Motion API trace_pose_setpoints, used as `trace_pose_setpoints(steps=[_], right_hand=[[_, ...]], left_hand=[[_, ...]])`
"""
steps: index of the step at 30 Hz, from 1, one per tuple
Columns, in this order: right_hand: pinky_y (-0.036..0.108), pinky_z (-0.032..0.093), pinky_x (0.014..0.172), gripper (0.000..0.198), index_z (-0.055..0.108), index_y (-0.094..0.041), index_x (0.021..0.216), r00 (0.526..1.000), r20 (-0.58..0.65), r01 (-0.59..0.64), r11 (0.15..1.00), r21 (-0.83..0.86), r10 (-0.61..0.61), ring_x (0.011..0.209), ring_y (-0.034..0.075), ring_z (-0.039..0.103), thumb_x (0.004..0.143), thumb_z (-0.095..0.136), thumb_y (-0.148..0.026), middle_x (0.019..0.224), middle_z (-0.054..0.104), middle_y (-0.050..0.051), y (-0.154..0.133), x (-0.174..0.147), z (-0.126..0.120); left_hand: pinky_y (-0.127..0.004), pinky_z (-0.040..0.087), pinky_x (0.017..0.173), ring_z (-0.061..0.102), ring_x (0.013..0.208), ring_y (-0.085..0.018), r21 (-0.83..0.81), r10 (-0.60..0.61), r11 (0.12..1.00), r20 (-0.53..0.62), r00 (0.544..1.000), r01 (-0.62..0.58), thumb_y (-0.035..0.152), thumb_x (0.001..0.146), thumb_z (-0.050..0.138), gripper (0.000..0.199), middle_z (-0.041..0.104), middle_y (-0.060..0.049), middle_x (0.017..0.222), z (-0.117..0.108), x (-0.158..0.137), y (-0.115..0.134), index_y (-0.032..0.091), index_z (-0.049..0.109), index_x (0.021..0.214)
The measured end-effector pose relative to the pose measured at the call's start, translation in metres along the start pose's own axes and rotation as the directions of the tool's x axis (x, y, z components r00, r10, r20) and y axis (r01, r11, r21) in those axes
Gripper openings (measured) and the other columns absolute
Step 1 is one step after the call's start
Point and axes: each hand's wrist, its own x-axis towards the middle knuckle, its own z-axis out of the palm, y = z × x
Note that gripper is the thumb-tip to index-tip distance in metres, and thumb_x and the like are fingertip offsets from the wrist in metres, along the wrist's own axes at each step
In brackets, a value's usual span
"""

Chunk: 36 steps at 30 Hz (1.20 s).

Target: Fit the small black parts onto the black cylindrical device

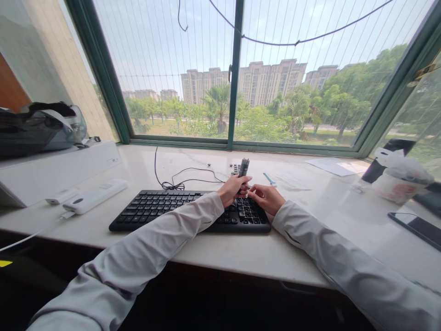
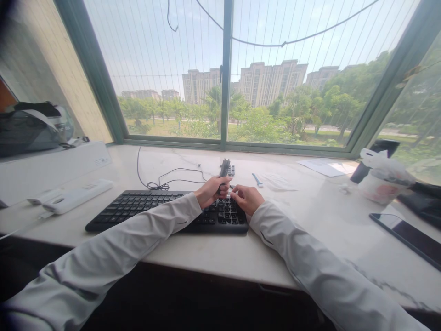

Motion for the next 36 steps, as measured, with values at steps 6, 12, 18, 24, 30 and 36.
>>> trace_pose_setpoints(steps=[6,12,18,24,30,36], right_hand=[[0.025,0.033,0.057,0.031,0.064,-0.017,0.082,1.000,-0.002,0.001,1.000,0.007,-0.001,0.055,0.011,0.043,0.083,0.049,-0.044,0.059,0.053,-0.001,0.000,0.000,0.000],[0.025,0.033,0.056,0.031,0.064,-0.018,0.082,1.000,0.001,0.000,1.000,0.009,0.000,0.054,0.011,0.043,0.083,0.049,-0.044,0.059,0.053,-0.001,-0.001,0.000,0.000],[0.025,0.033,0.056,0.030,0.064,-0.017,0.081,1.000,0.002,0.008,1.000,0.005,-0.008,0.054,0.011,0.044,0.083,0.049,-0.044,0.058,0.054,-0.001,0.000,0.001,0.000],[0.025,0.033,0.056,0.029,0.064,-0.018,0.082,1.000,0.000,0.016,1.000,0.007,-0.016,0.054,0.011,0.044,0.084,0.049,-0.043,0.058,0.054,-0.001,0.001,0.001,0.001],[0.025,0.032,0.056,0.032,0.064,-0.017,0.082,1.000,-0.015,0.020,1.000,-0.004,-0.020,0.053,0.011,0.043,0.083,0.049,-0.045,0.059,0.054,0.000,0.002,0.001,0.002],[0.025,0.033,0.056,0.033,0.065,-0.017,0.081,0.999,-0.010,0.031,1.000,0.000,-0.031,0.052,0.010,0.043,0.083,0.048,-0.046,0.057,0.054,-0.001,0.003,0.001,0.002]], left_hand=[[-0.018,0.027,0.043,0.029,0.042,-0.004,0.039,0.008,0.999,-0.030,1.000,-0.007,0.023,0.081,0.053,0.021,0.031,0.008,0.054,0.003,-0.003,0.004,0.018,0.036,0.068],[-0.018,0.026,0.043,0.028,0.042,-0.004,0.054,0.010,0.999,-0.023,1.000,-0.008,0.023,0.082,0.052,0.021,0.030,0.008,0.054,0.003,-0.002,0.005,0.018,0.036,0.069],[-0.018,0.023,0.041,0.027,0.041,-0.004,0.087,0.057,0.994,0.015,0.998,-0.059,0.025,0.081,0.054,0.025,0.029,0.008,0.052,0.000,0.001,0.001,0.018,0.035,0.066],[-0.018,0.024,0.041,0.027,0.041,-0.003,0.130,0.093,0.987,0.015,0.996,-0.094,0.026,0.082,0.054,0.026,0.031,0.007,0.053,0.000,0.004,0.001,0.018,0.034,0.067],[-0.017,0.023,0.040,0.026,0.040,-0.002,0.168,0.072,0.982,0.070,0.995,-0.082,0.026,0.085,0.052,0.025,0.032,0.007,0.054,0.003,0.007,0.000,0.018,0.035,0.068],[-0.017,0.025,0.041,0.028,0.041,-0.002,0.189,0.102,0.975,0.089,0.991,-0.118,0.028,0.087,0.052,0.024,0.033,0.008,0.055,0.002,0.009,-0.003,0.018,0.036,0.072]])
